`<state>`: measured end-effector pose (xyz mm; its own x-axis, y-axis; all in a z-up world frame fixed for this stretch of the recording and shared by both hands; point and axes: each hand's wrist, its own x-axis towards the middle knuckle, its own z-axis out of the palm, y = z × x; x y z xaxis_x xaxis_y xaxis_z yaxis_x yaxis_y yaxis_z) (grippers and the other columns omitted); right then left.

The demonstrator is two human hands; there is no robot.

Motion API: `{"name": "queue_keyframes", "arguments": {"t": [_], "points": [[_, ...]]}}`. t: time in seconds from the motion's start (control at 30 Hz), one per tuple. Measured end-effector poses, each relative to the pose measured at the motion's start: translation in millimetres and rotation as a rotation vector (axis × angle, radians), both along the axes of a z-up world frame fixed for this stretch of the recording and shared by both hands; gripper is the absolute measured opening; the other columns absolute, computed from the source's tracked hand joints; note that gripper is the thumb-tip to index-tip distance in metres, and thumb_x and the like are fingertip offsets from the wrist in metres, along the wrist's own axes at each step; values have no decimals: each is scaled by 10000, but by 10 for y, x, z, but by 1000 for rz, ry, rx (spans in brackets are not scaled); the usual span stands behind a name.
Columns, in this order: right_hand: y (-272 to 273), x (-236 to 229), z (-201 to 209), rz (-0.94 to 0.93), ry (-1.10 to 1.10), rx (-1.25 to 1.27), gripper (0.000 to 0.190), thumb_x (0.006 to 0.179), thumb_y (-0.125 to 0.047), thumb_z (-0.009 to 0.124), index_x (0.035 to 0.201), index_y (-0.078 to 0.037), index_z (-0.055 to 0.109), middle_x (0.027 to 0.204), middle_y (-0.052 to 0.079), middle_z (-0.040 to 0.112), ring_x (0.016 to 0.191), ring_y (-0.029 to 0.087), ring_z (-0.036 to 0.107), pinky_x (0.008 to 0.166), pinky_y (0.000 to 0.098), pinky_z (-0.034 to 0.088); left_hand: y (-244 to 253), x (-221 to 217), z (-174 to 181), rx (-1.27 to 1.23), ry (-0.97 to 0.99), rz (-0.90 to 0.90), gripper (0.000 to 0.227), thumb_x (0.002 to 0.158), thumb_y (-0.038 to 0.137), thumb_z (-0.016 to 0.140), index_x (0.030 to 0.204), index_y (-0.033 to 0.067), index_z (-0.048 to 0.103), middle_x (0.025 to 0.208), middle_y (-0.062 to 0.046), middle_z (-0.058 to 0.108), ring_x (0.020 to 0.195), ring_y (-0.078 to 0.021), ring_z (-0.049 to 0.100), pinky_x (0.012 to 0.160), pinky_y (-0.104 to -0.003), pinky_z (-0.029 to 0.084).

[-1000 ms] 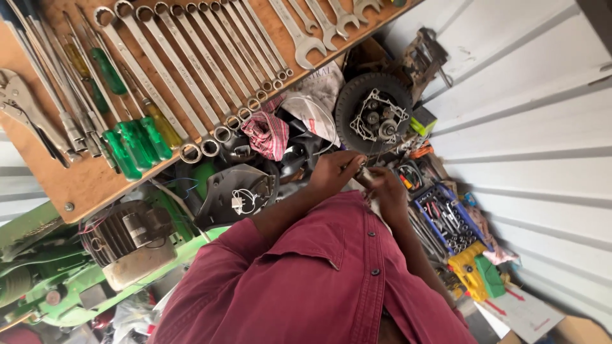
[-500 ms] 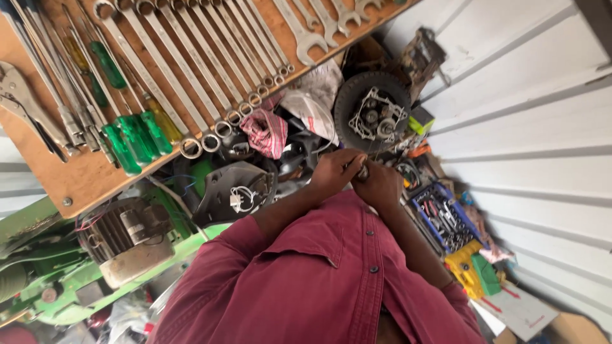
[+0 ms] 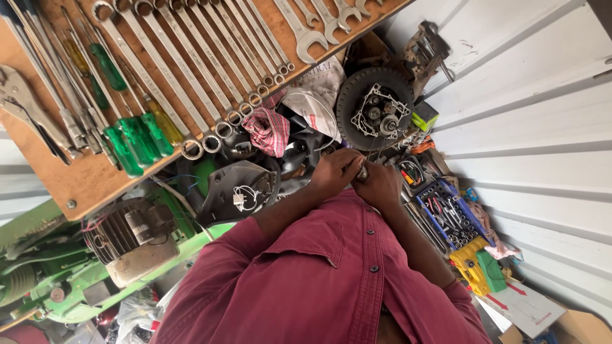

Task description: The person takes a flat file from the wall-mounted tool rack, holds a small cylindrical metal component in one hand, and repeatedly files its surface while standing in the workshop. After filing, the person places the file back onto the tool rack.

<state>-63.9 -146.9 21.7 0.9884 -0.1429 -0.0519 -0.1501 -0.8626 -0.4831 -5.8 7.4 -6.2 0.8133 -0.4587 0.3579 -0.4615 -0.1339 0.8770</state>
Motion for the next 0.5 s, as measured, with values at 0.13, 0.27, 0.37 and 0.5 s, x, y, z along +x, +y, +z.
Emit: {"name": "queue_keyframes", "arguments": {"t": [0.13,0.27,0.37,0.5], "points": [[-30,-58,-195,-57,-40,-9,266,783,-406,786,824,-146,757,690,143,705,650,366,705,626,503,558,-25,85,-5,22,-12,-37,233,1027,242,638,1072,35,736,1077,-149,747,937,-311,745,814,-384,604],[-62,-63,-261,-122,-56,-72,286,806,-427,783,840,-145,747,702,140,707,677,371,704,616,514,551,8,59,60,133,-1,-63,285,1022,345,619,1081,78,700,1001,-144,747,877,-324,731,747,-424,580],[-43,-31,-207,-168,-34,-71,294,809,-436,783,833,-146,744,701,131,712,679,362,708,612,506,549,24,32,-49,209,37,-43,324,1018,407,618,1096,93,646,915,-139,746,809,-344,727,685,-459,563],[-39,-1,-197,-209,12,-89,307,812,-454,779,836,-149,749,702,119,718,677,349,712,614,494,547,-6,18,-184,224,41,-16,344,1036,437,586,1110,102,596,821,-133,729,719,-363,718,629,-495,548]]}}
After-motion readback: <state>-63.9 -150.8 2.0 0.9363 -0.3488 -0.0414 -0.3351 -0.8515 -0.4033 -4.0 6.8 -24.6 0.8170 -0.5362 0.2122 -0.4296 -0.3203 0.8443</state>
